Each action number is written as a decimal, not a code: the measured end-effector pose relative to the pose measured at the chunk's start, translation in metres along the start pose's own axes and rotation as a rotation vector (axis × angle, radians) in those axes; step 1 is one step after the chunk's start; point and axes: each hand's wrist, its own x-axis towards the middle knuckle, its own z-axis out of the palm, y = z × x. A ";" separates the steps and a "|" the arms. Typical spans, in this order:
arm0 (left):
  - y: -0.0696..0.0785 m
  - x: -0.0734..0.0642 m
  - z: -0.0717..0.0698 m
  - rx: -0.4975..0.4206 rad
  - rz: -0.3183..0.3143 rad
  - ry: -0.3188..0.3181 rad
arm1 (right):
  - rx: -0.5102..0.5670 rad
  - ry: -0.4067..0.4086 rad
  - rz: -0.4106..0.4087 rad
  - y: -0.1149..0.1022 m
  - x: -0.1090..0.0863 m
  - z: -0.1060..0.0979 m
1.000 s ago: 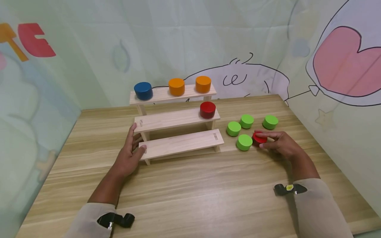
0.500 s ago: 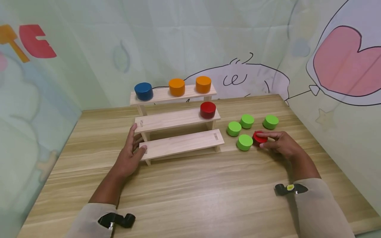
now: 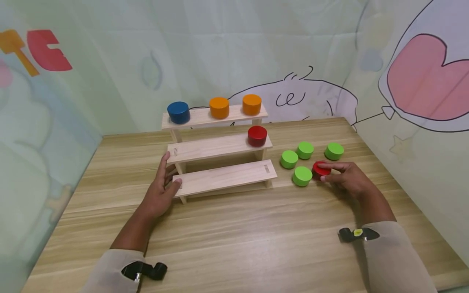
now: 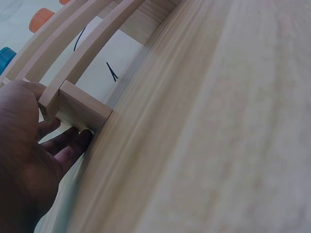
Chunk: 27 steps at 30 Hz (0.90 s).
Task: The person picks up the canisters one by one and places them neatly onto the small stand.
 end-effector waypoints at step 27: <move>0.001 -0.001 0.000 -0.014 -0.013 -0.001 | 0.047 0.577 -0.354 -0.028 -0.009 0.021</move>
